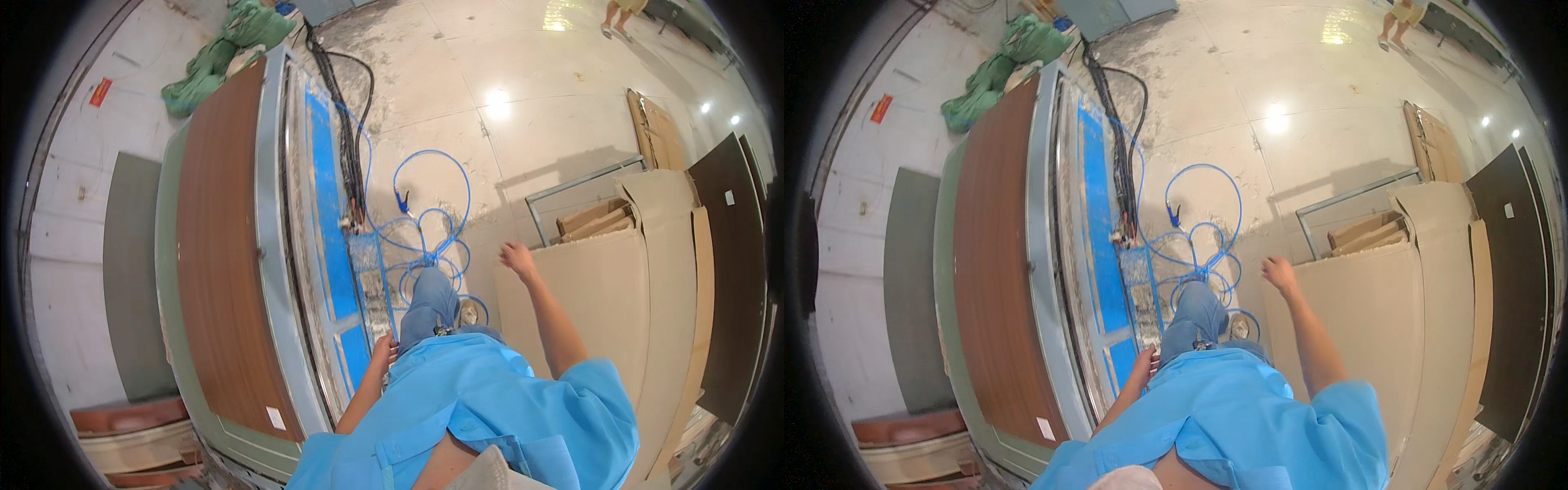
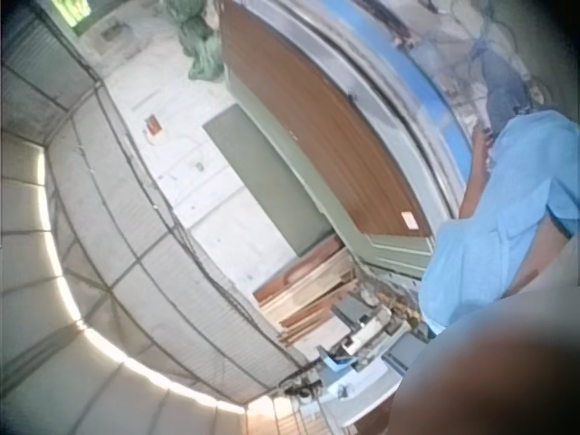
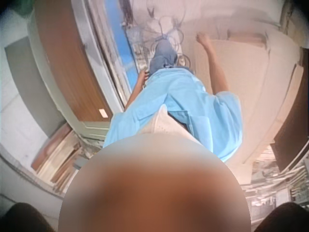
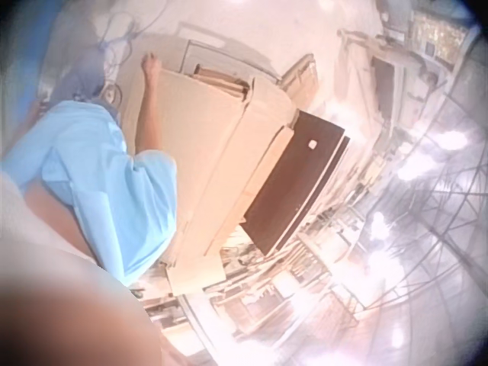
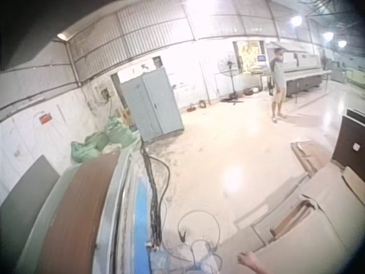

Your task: The person cleans a green machine surface with a blue air hose, then unpacks a large wood panel from cardboard and plastic using a utility knife. The person places the panel onto the machine and walks to a desk to write on paper.

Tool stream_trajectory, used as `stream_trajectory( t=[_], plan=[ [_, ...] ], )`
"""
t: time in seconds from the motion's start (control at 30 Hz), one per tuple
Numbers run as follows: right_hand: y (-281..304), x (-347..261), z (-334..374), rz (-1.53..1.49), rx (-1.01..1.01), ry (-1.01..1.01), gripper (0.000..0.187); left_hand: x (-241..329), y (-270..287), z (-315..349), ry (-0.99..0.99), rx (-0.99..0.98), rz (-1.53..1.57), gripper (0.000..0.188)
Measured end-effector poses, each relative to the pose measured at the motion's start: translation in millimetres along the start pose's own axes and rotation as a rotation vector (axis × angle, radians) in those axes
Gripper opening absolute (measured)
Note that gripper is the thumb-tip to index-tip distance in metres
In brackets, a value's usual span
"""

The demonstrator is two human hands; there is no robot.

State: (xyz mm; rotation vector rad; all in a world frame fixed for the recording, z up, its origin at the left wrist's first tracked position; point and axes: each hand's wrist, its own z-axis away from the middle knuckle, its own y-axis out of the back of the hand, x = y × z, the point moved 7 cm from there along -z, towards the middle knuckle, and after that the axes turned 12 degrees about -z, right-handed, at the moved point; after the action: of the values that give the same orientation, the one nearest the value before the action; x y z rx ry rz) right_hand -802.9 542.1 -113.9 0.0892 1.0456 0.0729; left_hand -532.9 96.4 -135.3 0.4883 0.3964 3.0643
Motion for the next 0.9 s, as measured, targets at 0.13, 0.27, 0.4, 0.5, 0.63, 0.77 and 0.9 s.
stream_trajectory(
  t=[0.13, 0.27, 0.4, 0.5, 0.63, 0.77, 0.9],
  plan=[
    [-62, -125, -84, -0.302, -0.211, 0.08, 0.031, 90, -17, -42, -0.107, -0.153, -0.224, 0.057],
    [-67, -202, -184, -0.425, -0.387, 0.279, 0.033, 147, -2, -102, 0.115, -0.193, -0.44, 0.049],
    [6, -151, -319, -0.417, -0.025, 0.018, 0.037, 309, 16, -212, 0.008, -0.108, -0.757, 0.047],
    [108, -43, -336, -0.225, 0.157, -0.495, 0.031, 520, -5, -280, -0.224, 0.217, -0.987, 0.046],
    [227, 33, -286, -0.633, 0.729, -0.667, 0.024, 823, -142, -267, -0.551, -0.093, -0.132, 0.024],
    [278, 13, -281, -0.686, 0.889, -0.556, 0.021, 1062, -285, -178, -1.04, -0.372, -0.248, 0.019],
    [268, -6, -331, -0.776, 1.025, -0.79, 0.016, 1188, -385, -175, -1.096, -0.489, -0.599, 0.016]
  ],
)
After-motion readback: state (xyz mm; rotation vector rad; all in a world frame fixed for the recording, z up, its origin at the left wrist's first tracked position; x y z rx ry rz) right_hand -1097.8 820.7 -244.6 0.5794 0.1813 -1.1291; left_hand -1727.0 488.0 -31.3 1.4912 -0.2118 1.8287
